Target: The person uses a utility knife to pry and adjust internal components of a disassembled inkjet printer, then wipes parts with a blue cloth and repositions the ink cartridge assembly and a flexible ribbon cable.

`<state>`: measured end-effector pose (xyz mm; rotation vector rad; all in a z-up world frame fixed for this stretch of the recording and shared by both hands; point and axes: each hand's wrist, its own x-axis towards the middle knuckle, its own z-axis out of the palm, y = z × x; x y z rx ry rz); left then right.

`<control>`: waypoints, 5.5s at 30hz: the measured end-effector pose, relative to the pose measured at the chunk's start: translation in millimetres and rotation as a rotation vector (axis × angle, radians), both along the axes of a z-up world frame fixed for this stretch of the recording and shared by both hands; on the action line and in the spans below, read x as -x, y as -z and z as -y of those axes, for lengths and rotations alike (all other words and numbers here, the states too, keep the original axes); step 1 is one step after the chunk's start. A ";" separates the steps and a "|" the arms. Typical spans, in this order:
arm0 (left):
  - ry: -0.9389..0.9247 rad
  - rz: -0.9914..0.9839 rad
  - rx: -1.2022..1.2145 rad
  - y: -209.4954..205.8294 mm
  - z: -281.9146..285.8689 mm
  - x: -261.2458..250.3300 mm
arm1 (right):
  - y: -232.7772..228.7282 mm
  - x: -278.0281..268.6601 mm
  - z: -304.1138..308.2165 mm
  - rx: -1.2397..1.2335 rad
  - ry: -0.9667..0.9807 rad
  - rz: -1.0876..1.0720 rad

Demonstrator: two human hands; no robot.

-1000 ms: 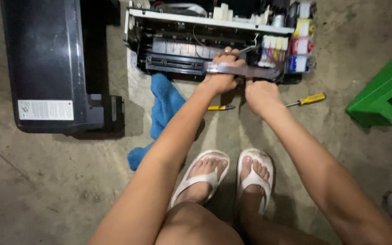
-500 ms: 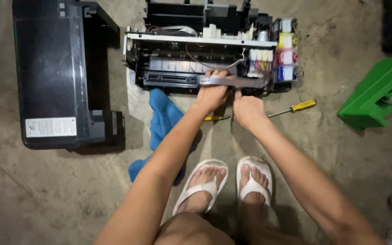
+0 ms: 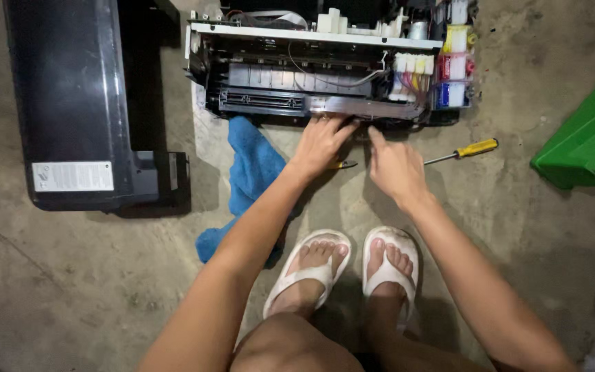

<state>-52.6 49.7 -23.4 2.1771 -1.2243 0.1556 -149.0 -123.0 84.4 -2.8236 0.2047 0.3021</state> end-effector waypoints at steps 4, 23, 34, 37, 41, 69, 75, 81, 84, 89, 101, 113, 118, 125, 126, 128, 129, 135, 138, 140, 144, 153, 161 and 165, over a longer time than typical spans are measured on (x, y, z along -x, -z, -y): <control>-0.025 0.028 -0.020 -3.0 6.5 2.8 | 4.2 -0.3 7.2 -0.073 -0.011 0.303; -0.127 -0.409 0.045 -14.2 33.7 -38.3 | 42.4 -34.0 27.4 0.088 0.018 0.264; -0.067 -0.224 -0.044 -17.5 31.2 -34.7 | 51.8 -35.6 31.2 0.089 -0.032 0.306; -0.072 -0.205 -0.030 -14.0 33.3 -34.3 | 53.3 -34.8 32.1 0.077 -0.020 0.373; -0.055 -0.153 0.017 -10.7 32.3 -35.6 | 53.5 -33.4 30.6 0.063 -0.020 0.408; -0.060 -0.009 0.048 1.2 23.2 -31.0 | 58.2 -28.7 32.5 0.031 0.012 0.400; -0.128 -0.149 -0.049 19.1 35.6 -43.2 | 54.5 -31.3 29.7 0.016 0.047 0.370; -0.155 -0.081 0.113 19.2 28.6 -43.1 | 50.8 -33.0 26.4 0.013 0.081 0.344; -0.180 -0.075 0.116 16.5 29.3 -45.3 | 49.6 -34.2 24.7 0.011 0.081 0.358; -0.164 -0.175 0.114 11.0 26.4 -38.6 | 49.5 -35.0 25.6 0.018 0.084 0.365; -0.098 0.034 -0.008 -33.6 7.9 13.7 | 56.3 -31.6 24.8 0.013 0.092 0.401; -0.124 0.024 -0.036 -34.6 12.5 21.7 | 51.2 -28.8 28.5 -0.041 0.032 0.443; -0.139 0.010 -0.038 -34.4 14.5 21.5 | 47.3 -25.0 27.0 -0.054 0.028 0.482; -0.214 0.000 0.144 -38.3 19.1 14.7 | 49.0 -25.1 30.1 -0.055 0.025 0.502; -0.203 0.019 0.155 -38.1 20.9 12.2 | 49.3 -22.3 31.0 -0.069 0.023 0.507; -0.185 0.055 0.174 -36.4 22.9 5.9 | 51.8 -13.8 31.6 -0.090 0.030 0.525; -0.189 0.036 0.164 -35.4 24.0 4.3 | 54.1 -7.1 32.3 -0.095 0.042 0.537; -0.259 0.016 0.195 -37.4 33.4 5.3 | 94.2 27.1 47.2 -0.494 0.490 0.503; -0.274 0.052 0.222 -44.9 38.9 4.7 | 117.7 26.4 60.6 -0.749 0.622 0.556; -0.265 0.064 0.259 -49.6 42.7 2.6 | 124.7 21.1 67.2 -0.789 0.632 0.557; -0.209 -0.089 0.173 -55.6 51.2 -3.8 | 110.1 10.7 70.0 -0.472 0.593 0.355; -0.155 -0.036 -0.064 -62.4 52.6 -16.3 | 64.7 -11.0 52.9 -0.146 0.265 0.392; -0.183 -0.066 -0.065 -57.9 57.0 -12.4 | 82.6 -25.4 43.5 0.004 0.262 0.163; -0.200 -0.041 -0.075 -55.7 58.1 -12.6 | 79.1 -26.5 44.3 -0.068 0.329 0.181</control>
